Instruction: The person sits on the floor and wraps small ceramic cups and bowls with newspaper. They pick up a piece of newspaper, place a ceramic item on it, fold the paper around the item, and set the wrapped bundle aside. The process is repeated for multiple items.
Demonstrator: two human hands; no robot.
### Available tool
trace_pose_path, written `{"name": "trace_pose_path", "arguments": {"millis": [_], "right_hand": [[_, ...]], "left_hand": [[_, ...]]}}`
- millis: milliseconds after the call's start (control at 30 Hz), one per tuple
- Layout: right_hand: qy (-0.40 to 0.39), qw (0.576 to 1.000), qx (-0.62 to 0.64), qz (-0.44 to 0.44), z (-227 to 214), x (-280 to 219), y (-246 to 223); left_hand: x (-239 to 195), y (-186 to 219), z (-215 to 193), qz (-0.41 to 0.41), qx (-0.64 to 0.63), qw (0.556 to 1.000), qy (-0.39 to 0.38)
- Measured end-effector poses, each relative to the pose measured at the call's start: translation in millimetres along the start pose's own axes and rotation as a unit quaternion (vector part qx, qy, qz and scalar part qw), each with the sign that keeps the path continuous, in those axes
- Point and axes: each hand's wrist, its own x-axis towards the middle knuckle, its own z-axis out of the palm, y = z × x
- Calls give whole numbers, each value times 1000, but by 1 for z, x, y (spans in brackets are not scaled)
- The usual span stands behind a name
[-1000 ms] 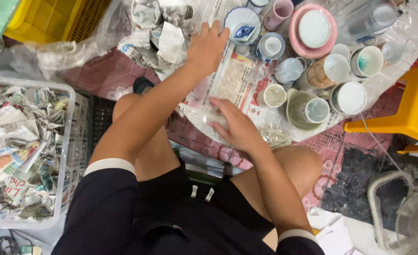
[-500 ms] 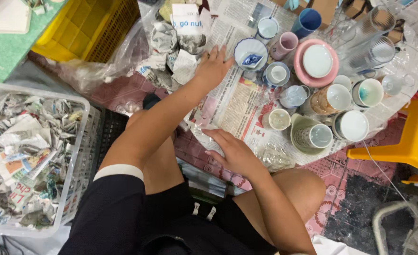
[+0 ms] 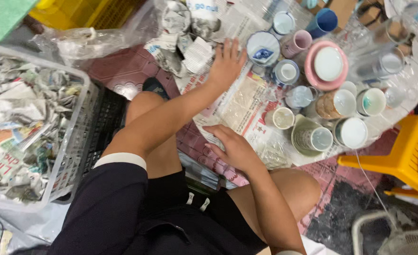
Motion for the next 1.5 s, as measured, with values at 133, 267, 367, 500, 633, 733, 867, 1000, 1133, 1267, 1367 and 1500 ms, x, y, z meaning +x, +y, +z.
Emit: {"name": "trace_pose_path", "arguments": {"millis": [133, 267, 367, 500, 633, 733, 867, 1000, 1133, 1267, 1367, 1500], "right_hand": [[23, 1000, 9, -4, -2, -2, -1], [67, 997, 17, 47, -7, -9, 12], [84, 996, 32, 17, 0, -18, 14], [30, 994, 70, -74, 24, -14, -12], [-11, 992, 57, -108, 56, -7, -45], [-30, 985, 100, -139, 83, 1, -69], [-30, 983, 107, -146, 108, 20, -93], [53, 974, 60, -211, 145, 38, -116], [90, 942, 1, -323, 202, 46, -140], [116, 914, 93, -377, 248, 65, -150], [80, 920, 128, -362, 272, 69, -140], [-6, 950, 41, -309, 299, 71, -134]], "left_hand": [[-27, -8, -48, 29, -12, 998, -48], [-90, 9, -136, 137, -59, 978, -145], [-158, -15, -200, 93, -285, 942, -148], [-231, -44, -256, 31, -458, 873, -163], [-290, -68, -288, 49, -556, 828, -55], [-318, -82, -314, -23, -536, 844, -20], [-344, -101, -335, -105, -554, 826, 25], [-366, -124, -328, -144, -490, 856, 74], [-380, -143, -314, -189, -393, 892, 120], [-395, -163, -308, -209, -350, 903, 140], [-413, -174, -295, -316, -306, 889, 130], [-428, -206, -267, -425, -241, 844, 221]]}}
